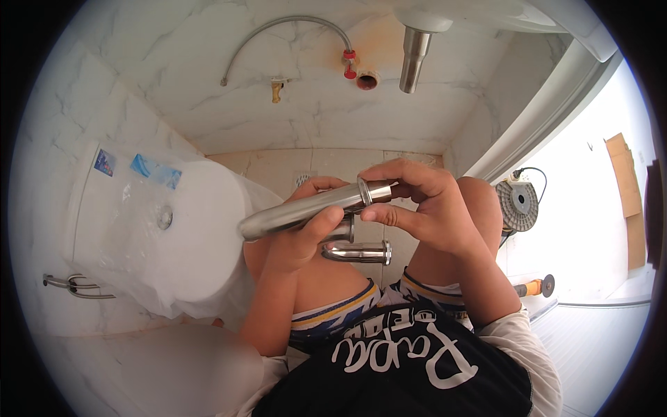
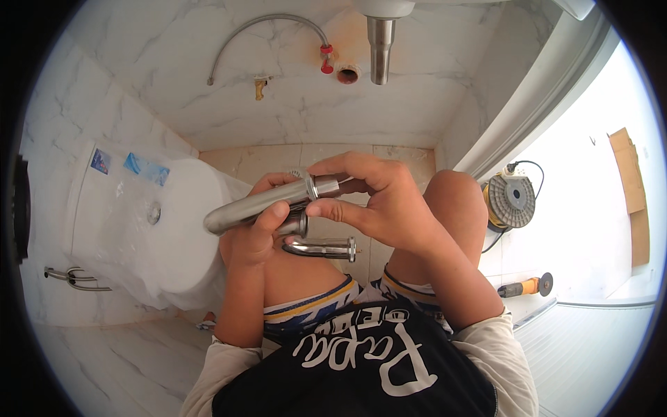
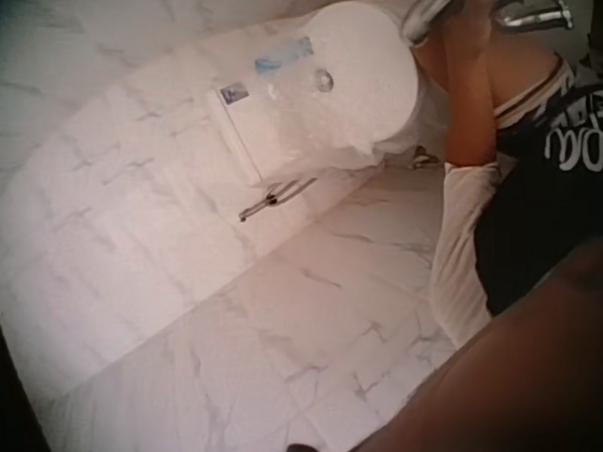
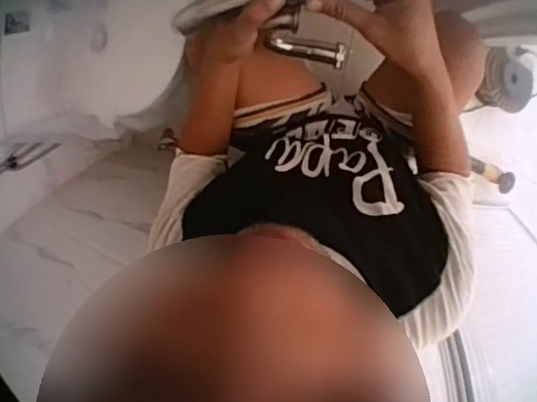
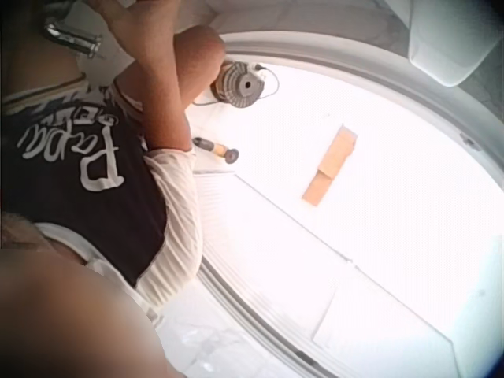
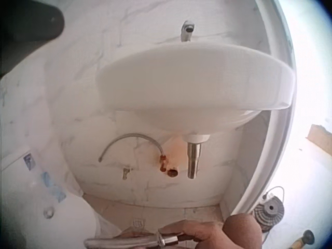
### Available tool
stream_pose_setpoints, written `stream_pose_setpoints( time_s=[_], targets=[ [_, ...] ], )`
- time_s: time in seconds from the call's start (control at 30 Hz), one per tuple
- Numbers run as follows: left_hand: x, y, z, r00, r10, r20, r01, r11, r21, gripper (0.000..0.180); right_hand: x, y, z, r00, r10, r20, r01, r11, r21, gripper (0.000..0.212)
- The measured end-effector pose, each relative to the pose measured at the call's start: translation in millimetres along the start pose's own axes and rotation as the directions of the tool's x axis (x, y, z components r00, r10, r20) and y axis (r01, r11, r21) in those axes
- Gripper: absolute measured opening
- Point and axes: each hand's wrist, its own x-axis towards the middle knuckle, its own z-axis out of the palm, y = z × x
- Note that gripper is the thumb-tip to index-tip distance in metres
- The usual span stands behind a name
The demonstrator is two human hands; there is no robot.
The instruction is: The person uses an angle grinder to smooth the wall around a pipe opening under a sink. They then unpack and assemble a metal P-trap drain pipe, connecting multiple sections together by hand.
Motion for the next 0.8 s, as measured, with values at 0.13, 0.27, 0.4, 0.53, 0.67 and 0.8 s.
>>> stream_pose_setpoints(
  time_s=[0.13, 0.27, 0.4, 0.53, 0.67, 0.8],
  targets=[
    [3.9, -10.2, 2.4, 0.985, 0.171, 0.039, -0.169, 0.985, -0.03, 0.099, 3.1, 2.8, -8.9, 0.997, 0.057, -0.05, -0.042, 0.964, 0.262, 0.039],
    [3.7, -11.0, -2.8, 0.974, 0.196, 0.117, -0.198, 0.98, 0.005, 0.108, -2.7, 6.2, -21.3, 0.993, 0.111, -0.033, -0.094, 0.942, 0.321, 0.04],
    [1.0, -12.4, -4.6, 0.981, 0.172, 0.086, -0.155, 0.972, -0.179, 0.091, -7.3, 14.8, -19.3, 0.993, 0.111, -0.043, -0.082, 0.903, 0.423, 0.04],
    [-0.3, -12.3, 0.1, 0.999, 0.03, -0.023, -0.033, 0.992, -0.125, 0.068, -10.2, 18.2, -12.2, 0.993, 0.118, -0.031, -0.103, 0.946, 0.308, 0.04],
    [-1.0, -4.9, 4.9, 0.999, -0.015, 0.041, 0.016, 1.0, -0.017, 0.06, -10.8, 13.4, -7.8, 0.985, 0.173, -0.011, -0.169, 0.972, 0.162, 0.042],
    [0.4, -5.5, 13.9, 0.993, -0.107, 0.043, 0.108, 0.994, -0.024, 0.059, -5.9, 8.2, -12.0, 0.989, 0.149, 0.016, -0.148, 0.987, -0.06, 0.043]
  ],
)
